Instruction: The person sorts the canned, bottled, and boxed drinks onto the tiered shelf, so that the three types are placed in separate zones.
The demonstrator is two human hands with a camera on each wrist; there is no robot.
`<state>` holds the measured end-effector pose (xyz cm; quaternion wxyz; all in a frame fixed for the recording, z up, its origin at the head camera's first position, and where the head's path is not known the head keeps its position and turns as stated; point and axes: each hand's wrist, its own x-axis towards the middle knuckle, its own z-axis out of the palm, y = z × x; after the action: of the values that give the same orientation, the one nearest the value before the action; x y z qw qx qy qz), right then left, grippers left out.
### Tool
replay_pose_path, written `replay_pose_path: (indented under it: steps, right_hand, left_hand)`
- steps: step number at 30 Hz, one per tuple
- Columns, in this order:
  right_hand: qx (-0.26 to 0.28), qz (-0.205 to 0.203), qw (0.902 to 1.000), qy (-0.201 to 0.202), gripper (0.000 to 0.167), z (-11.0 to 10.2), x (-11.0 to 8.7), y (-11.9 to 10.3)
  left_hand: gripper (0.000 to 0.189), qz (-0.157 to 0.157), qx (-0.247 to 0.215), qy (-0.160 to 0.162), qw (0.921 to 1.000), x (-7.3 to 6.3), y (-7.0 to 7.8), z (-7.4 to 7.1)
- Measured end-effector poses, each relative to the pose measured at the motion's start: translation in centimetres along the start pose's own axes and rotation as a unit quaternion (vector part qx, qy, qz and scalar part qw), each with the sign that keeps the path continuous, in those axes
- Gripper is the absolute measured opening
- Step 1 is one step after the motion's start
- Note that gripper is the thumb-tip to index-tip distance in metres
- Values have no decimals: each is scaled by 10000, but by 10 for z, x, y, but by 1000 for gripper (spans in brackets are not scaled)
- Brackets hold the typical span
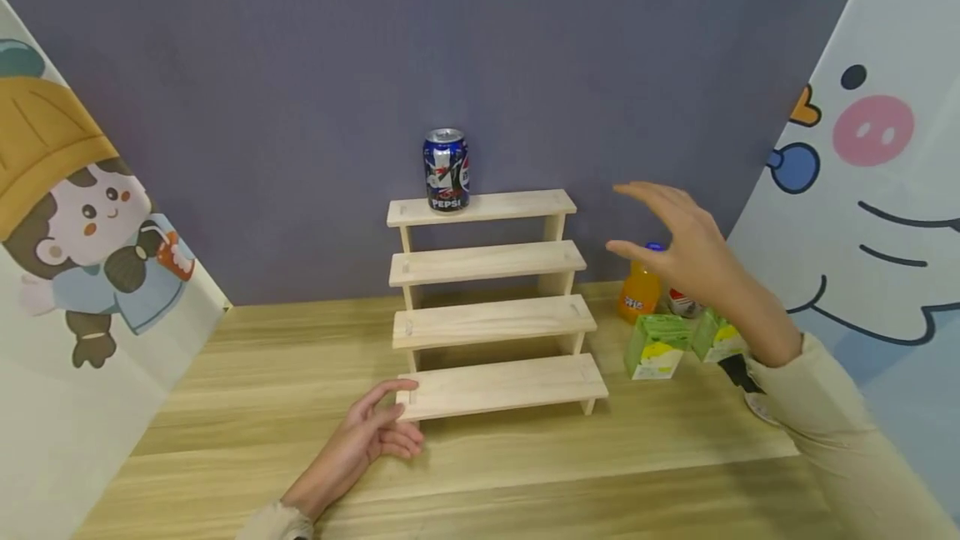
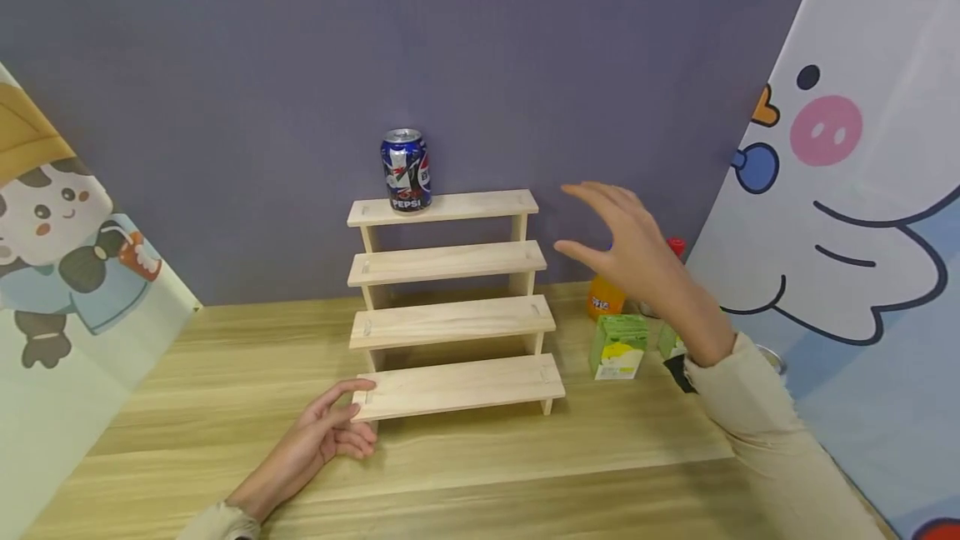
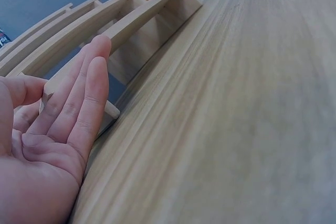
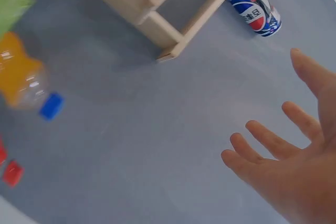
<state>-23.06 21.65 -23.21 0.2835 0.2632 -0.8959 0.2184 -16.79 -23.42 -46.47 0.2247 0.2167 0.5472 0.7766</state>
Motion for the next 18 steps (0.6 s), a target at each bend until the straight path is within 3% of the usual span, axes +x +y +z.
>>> replay_pose_path:
  steps: [8,15,18]
  right_hand:
    - [42,612,9978,-263,71,-12,-62,13]
    - [-143,640,9978,125,75,-13,-108,32]
    - [-15,859,9962,169,75,-15,-126,43]
  left_hand:
    - [44,-51,-43,-9,10000,0,-1,0]
    - [44,-121,33,99,9999,0,0,0]
    - [43,-118,32,64,9999,1,2,0]
